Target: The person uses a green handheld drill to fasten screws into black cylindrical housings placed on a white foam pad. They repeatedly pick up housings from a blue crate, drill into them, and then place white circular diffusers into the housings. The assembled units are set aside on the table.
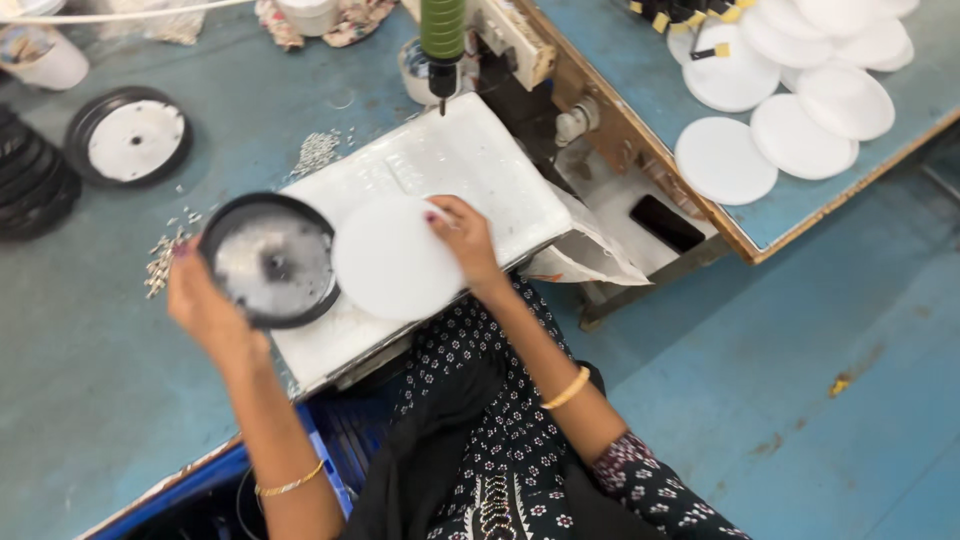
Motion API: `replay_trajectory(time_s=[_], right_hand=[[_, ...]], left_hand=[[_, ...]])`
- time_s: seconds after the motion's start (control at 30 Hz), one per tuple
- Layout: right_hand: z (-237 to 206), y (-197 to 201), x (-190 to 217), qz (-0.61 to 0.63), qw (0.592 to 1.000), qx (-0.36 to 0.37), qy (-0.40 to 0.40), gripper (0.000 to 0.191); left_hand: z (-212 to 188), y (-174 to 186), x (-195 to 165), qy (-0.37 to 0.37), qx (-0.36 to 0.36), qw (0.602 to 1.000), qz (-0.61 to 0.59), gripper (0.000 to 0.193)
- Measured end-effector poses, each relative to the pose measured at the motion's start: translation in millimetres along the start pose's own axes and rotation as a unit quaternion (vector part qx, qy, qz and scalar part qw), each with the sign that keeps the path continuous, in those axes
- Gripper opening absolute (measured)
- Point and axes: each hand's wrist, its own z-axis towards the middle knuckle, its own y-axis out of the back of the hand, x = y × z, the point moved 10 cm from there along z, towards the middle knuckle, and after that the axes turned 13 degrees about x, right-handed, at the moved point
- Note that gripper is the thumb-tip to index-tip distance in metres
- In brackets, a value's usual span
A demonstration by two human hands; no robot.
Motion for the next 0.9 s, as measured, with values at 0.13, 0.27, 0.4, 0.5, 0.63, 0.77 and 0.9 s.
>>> replay_trajectory(time_s=[0.13,0.27,0.4,0.5,0.63,0.77,0.9], right_hand=[[-64,123,22,0.035,0.989,-0.144,-0.006,0.035],[-145,259,68,0.087,0.945,-0.305,0.079,0.025],[-206,337,97,0.092,0.908,-0.389,0.127,0.026],[-227,357,91,0.108,0.886,-0.430,0.133,0.029],[-219,359,76,0.176,0.873,-0.415,0.184,0.035],[-203,365,78,0.176,0.864,-0.420,0.214,0.048],[-198,374,82,0.106,0.860,-0.469,0.172,0.055]], left_hand=[[-24,28,40,0.055,-0.006,0.990,-0.132,0.043],[-53,49,68,0.034,-0.051,0.995,-0.084,0.052],[-61,60,79,0.005,-0.062,0.997,0.047,0.058],[-60,68,86,0.015,-0.081,0.995,0.050,0.055],[-60,59,80,0.005,-0.051,0.999,0.013,0.049],[-61,45,67,-0.006,-0.023,1.000,-0.003,0.040],[-61,40,60,-0.010,-0.020,1.000,-0.016,0.031]])
